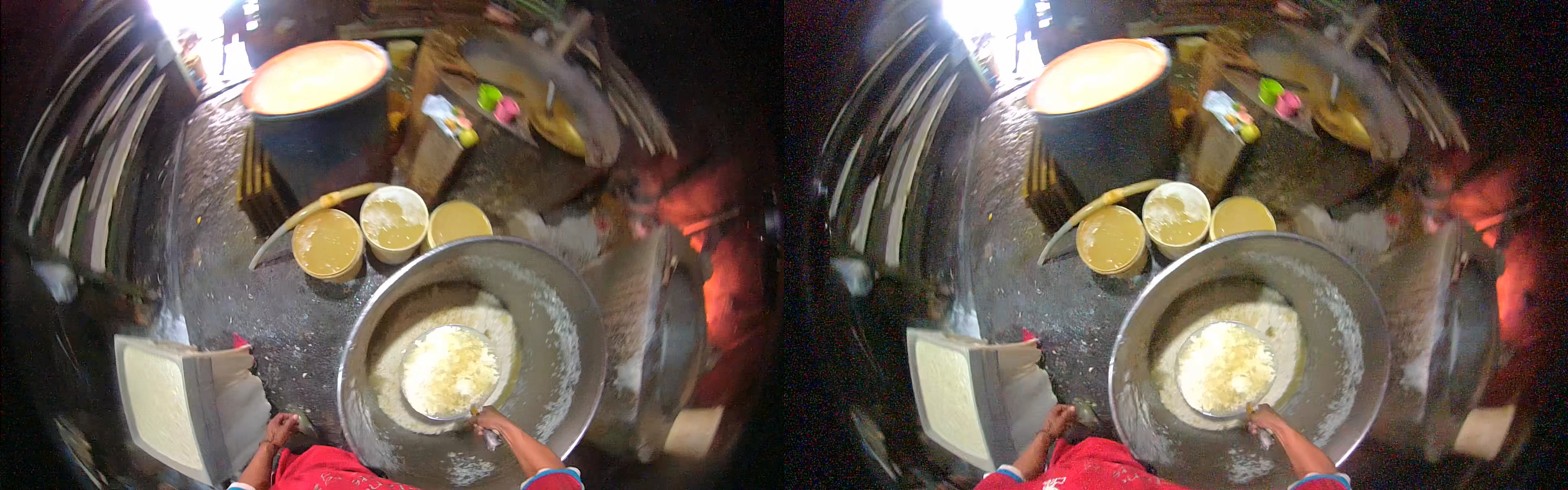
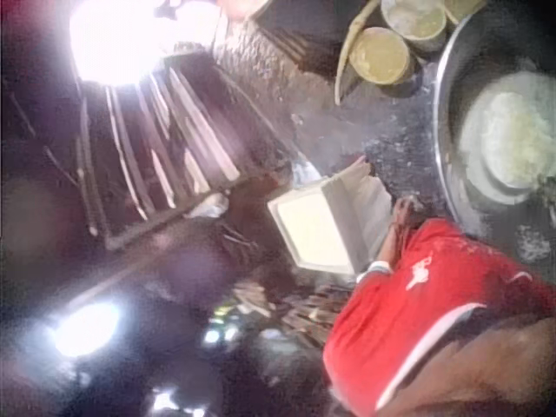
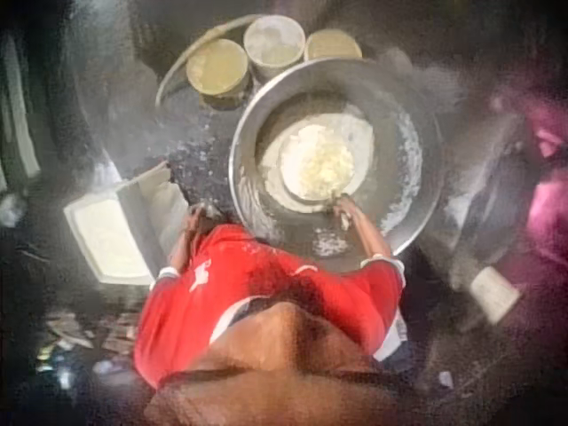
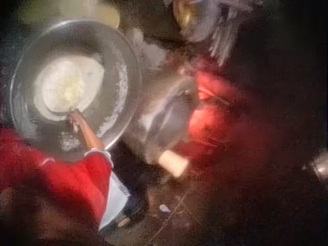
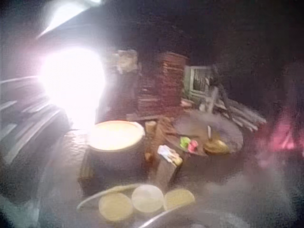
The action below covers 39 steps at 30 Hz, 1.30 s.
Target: The person prepares a wooden frame with a mesh screen and a cloth liner. They then use a ladle to scoop a white fibrous slurry from a large metal basin and pour it onto the frame, spreading it evenly. The process is repeated to create a second sheet.
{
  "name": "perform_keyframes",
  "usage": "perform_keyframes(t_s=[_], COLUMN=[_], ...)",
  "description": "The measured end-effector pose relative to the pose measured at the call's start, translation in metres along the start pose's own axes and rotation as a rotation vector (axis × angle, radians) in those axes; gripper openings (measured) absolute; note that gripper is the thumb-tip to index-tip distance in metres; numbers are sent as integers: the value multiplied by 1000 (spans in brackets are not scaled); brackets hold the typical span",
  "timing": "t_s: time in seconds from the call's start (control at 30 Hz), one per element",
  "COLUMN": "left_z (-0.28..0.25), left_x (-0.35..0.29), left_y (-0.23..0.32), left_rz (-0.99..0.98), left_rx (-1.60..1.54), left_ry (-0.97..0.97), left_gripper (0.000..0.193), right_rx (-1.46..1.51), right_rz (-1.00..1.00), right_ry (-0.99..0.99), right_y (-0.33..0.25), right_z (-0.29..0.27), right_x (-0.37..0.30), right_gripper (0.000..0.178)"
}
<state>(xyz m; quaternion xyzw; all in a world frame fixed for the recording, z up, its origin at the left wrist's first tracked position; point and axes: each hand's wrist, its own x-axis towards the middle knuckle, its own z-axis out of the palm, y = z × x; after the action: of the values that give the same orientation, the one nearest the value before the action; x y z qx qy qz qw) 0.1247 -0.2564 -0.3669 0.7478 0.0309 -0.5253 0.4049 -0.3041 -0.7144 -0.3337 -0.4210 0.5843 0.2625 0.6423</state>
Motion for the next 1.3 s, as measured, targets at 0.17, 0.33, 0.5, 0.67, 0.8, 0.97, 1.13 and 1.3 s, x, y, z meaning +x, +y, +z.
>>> perform_keyframes(t_s=[0.17,0.33,0.5,0.67,0.8,0.97,1.13,1.3], left_z=[-24,-84,-168,-233,-263,-269,-282,-263], left_x=[-18,-38,-68,-97,-67,-38,-58,-31], left_y=[3,-58,-118,-133,-189,-219,-193,-214], left_rz=[139,143,111,108,152,365,305,429], left_rx=[-89,-482,-920,-1375,-1693,-1872,-1756,-1812], left_ry=[58,188,367,499,454,334,306,364], left_gripper=[47,52,57,67,64,38,39,41], right_rx=[-243,-444,-500,-645,-606,-748,-744,-657], right_rz=[-34,-72,-46,-135,-97,-78,158,399], right_ry=[53,51,-170,-431,-767,-874,-868,-869], right_y=[-96,-201,-266,-265,-237,-191,-181,-164], right_z=[18,115,315,512,697,872,958,1007], right_x=[-127,-213,-229,-169,-116,-32,14,7], right_gripper=[17,8,9,8,14,21,16,18])
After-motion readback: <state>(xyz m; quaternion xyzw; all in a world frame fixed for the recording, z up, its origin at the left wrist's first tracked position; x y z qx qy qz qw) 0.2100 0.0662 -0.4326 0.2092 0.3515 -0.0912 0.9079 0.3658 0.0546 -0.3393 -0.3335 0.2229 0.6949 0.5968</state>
